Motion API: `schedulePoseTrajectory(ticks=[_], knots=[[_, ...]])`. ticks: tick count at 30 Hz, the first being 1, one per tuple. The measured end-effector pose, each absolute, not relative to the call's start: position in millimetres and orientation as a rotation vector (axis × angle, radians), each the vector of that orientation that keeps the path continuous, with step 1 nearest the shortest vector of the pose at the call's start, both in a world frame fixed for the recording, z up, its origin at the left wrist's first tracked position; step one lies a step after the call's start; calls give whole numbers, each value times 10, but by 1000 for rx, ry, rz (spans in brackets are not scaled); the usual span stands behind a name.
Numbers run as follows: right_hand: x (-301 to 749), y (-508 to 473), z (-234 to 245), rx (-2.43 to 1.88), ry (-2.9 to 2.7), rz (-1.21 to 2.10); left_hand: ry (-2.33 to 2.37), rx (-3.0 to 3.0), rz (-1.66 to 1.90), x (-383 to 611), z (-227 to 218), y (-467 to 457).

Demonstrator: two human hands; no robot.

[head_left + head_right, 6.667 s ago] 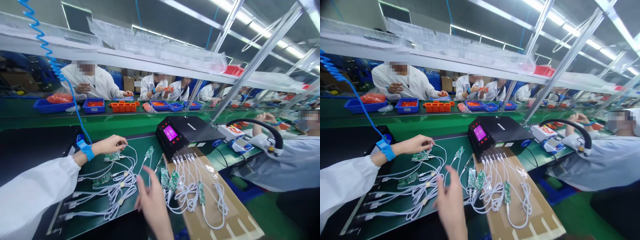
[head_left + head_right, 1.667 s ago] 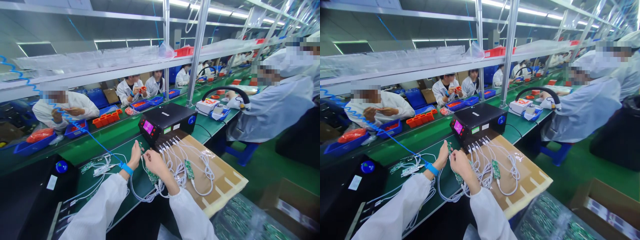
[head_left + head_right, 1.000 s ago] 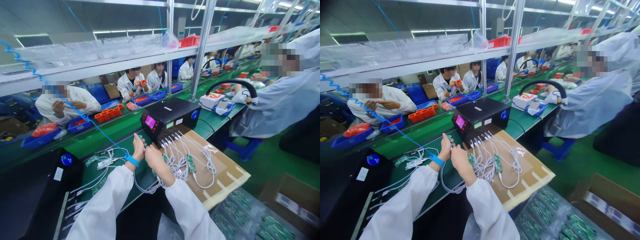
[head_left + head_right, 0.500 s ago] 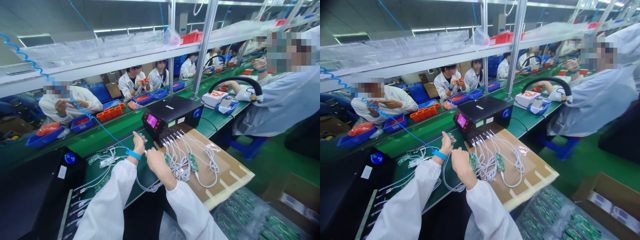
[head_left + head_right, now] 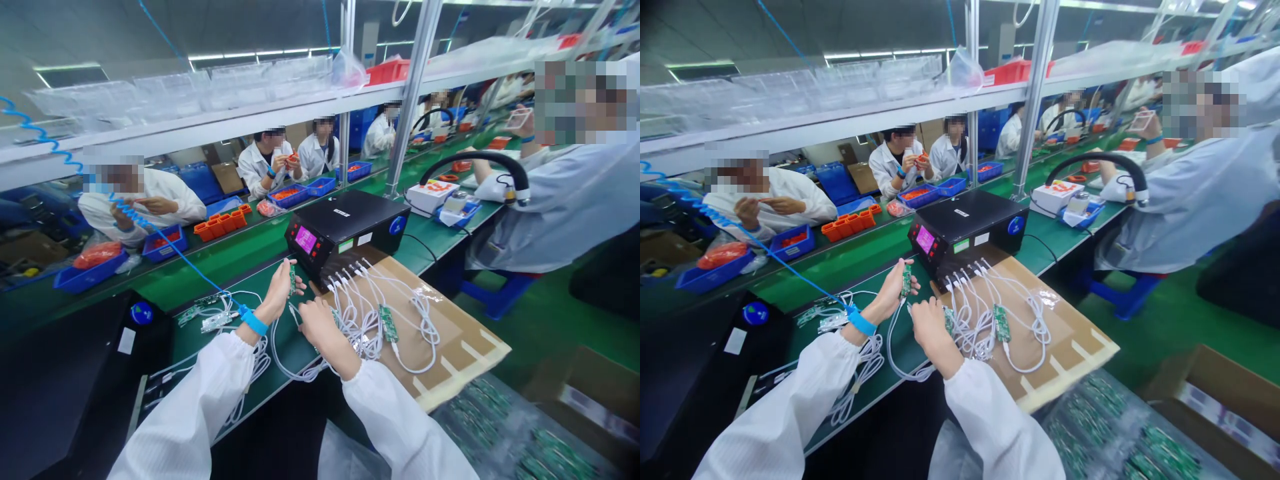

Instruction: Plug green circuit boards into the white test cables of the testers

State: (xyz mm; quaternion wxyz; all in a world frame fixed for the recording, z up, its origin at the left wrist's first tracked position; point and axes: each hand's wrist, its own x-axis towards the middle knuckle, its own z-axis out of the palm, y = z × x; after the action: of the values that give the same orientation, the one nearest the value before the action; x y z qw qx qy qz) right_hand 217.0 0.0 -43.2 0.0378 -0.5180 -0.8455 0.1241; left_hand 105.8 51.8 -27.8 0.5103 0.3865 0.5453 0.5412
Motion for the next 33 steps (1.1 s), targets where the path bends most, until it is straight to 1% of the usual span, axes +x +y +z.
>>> schedulePoseTrajectory(ticks=[3, 6, 12, 17, 20, 23, 28, 33], knots=[[2224, 28, -495, -1595, -2599, 398, 1289, 964, 1230, 1059, -299, 443], [2361, 84, -543, -1519, -2526, 492, 1263, 1002, 1144, 1042, -360, 386], [2714, 153, -627, -1350, -2086, 746, 1268, 1124, 1014, 1077, -566, 312], [2766, 128, -641, -1334, -1988, 839, 1409, 1613, 959, 1108, -578, 264], [2757, 104, -608, -1301, -2001, 845, 1396, 1811, 861, 1047, -537, 288], [2757, 91, -586, -1251, -1998, 878, 1364, 1858, 783, 977, -538, 330], [2762, 87, -630, -1228, -1972, 853, 1425, 1890, 808, 973, -595, 359], [2773, 70, -659, -1088, -1969, 968, 1429, 1827, 808, 1007, -644, 394]])
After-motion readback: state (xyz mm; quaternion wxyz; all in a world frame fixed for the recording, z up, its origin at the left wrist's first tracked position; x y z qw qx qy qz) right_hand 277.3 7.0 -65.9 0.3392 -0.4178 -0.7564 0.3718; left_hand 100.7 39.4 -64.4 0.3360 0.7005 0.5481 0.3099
